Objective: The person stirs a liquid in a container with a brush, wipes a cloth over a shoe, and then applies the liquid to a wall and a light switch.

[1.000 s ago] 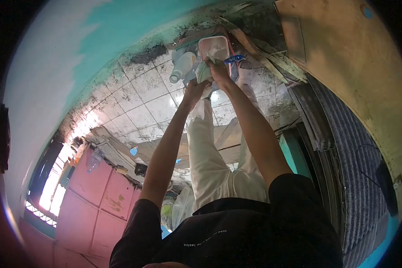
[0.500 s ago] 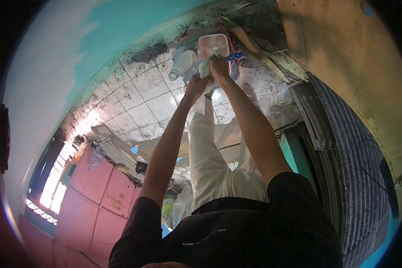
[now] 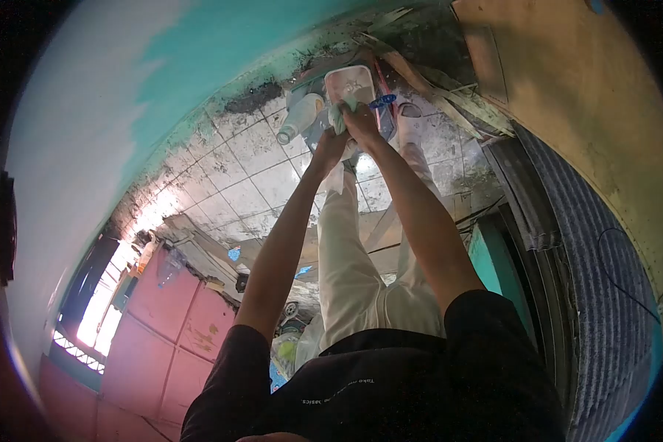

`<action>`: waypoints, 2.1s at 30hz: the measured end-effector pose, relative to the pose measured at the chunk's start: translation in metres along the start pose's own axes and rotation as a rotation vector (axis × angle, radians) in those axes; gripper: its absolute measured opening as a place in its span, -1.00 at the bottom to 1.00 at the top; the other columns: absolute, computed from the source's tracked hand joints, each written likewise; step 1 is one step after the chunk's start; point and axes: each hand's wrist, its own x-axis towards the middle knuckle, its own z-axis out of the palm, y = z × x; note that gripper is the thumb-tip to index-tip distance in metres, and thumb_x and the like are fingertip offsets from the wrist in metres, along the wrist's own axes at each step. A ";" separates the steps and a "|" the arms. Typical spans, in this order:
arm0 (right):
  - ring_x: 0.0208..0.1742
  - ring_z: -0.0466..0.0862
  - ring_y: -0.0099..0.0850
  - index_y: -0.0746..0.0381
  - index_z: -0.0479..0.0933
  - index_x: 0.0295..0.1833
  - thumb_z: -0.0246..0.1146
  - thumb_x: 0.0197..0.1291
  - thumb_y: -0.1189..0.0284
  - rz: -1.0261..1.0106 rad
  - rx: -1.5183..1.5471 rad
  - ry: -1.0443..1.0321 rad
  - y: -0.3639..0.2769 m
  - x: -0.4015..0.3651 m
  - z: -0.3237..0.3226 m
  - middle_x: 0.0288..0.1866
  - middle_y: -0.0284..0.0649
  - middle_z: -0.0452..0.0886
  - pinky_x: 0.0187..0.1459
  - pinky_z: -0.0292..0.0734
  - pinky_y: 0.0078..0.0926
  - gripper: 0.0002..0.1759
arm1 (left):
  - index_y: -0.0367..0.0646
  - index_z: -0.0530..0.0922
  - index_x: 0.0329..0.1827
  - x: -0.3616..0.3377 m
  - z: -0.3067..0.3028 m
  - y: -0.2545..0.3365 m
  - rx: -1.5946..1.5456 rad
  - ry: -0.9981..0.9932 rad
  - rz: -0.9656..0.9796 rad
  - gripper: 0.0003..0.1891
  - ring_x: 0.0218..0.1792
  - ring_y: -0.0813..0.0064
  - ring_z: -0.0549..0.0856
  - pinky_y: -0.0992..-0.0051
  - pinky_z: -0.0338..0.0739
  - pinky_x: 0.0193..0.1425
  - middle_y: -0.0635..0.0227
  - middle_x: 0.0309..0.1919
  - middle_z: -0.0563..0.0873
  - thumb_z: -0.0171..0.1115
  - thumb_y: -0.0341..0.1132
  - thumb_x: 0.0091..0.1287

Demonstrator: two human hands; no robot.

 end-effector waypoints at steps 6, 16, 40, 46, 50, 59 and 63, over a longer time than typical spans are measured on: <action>-0.27 0.67 -0.35 0.39 0.60 -0.13 0.18 0.32 0.18 -0.073 -0.075 0.020 0.043 0.031 -0.006 -0.29 -0.12 0.69 -0.25 0.52 -0.36 -0.58 | -0.38 0.63 -0.08 -0.005 0.004 -0.002 -0.092 -0.049 -0.055 -0.60 -0.24 0.30 0.71 0.30 0.53 -0.09 0.12 -0.30 0.74 0.19 -0.13 0.34; -0.19 0.72 -0.14 0.38 0.60 -0.09 0.14 0.36 0.03 0.019 -0.212 0.024 0.021 0.025 -0.013 -0.23 0.03 0.72 -0.21 0.52 -0.23 -0.46 | -0.44 0.62 -0.15 -0.008 0.006 0.002 0.303 -0.017 0.043 -0.55 -0.19 0.04 0.74 0.17 0.53 -0.07 -0.12 -0.31 0.72 0.24 -0.08 0.32; -0.08 0.67 0.10 0.39 0.58 -0.13 0.04 0.39 0.09 -0.035 -0.230 0.095 0.016 0.021 -0.008 -0.17 0.18 0.67 -0.08 0.48 -0.12 -0.48 | -0.43 0.57 -0.13 -0.014 0.000 0.005 0.326 -0.021 0.023 -0.58 -0.15 -0.06 0.74 0.12 0.56 -0.09 -0.17 -0.32 0.71 0.24 -0.12 0.28; -0.03 0.66 0.05 0.38 0.57 -0.03 0.00 0.38 0.03 -0.035 -0.334 0.058 0.030 0.028 -0.013 -0.11 0.18 0.66 -0.03 0.48 -0.16 -0.43 | -0.47 0.53 -0.16 -0.016 -0.001 0.008 0.389 -0.021 0.083 -0.61 -0.15 -0.15 0.73 0.09 0.57 -0.10 -0.24 -0.32 0.70 0.27 -0.20 0.27; -0.02 0.67 -0.09 0.35 0.55 0.06 -0.02 0.39 -0.02 0.060 -0.098 -0.083 0.039 0.037 -0.013 -0.08 0.04 0.69 0.00 0.48 -0.24 -0.39 | -0.43 0.56 -0.09 -0.018 -0.002 0.009 0.328 0.001 0.072 -0.63 -0.23 -0.04 0.76 0.14 0.58 -0.14 -0.16 -0.34 0.72 0.24 -0.20 0.30; -0.02 0.65 -0.51 0.18 0.53 0.16 0.07 0.45 0.07 0.202 0.517 -0.231 0.011 0.011 -0.020 -0.02 -0.29 0.65 0.02 0.53 -0.44 -0.56 | -0.37 0.59 0.00 -0.008 -0.014 -0.019 0.001 -0.092 0.037 -0.64 -0.27 0.35 0.69 0.32 0.53 -0.12 0.12 -0.31 0.74 0.21 -0.21 0.33; -0.12 0.63 -0.56 0.21 0.53 0.11 0.16 0.44 0.22 0.098 0.604 -0.172 0.014 0.008 -0.012 -0.11 -0.36 0.62 -0.09 0.54 -0.54 -0.68 | -0.37 0.59 0.00 -0.008 -0.015 -0.020 -0.008 -0.121 0.016 -0.64 -0.27 0.36 0.67 0.34 0.52 -0.11 0.15 -0.31 0.73 0.20 -0.22 0.33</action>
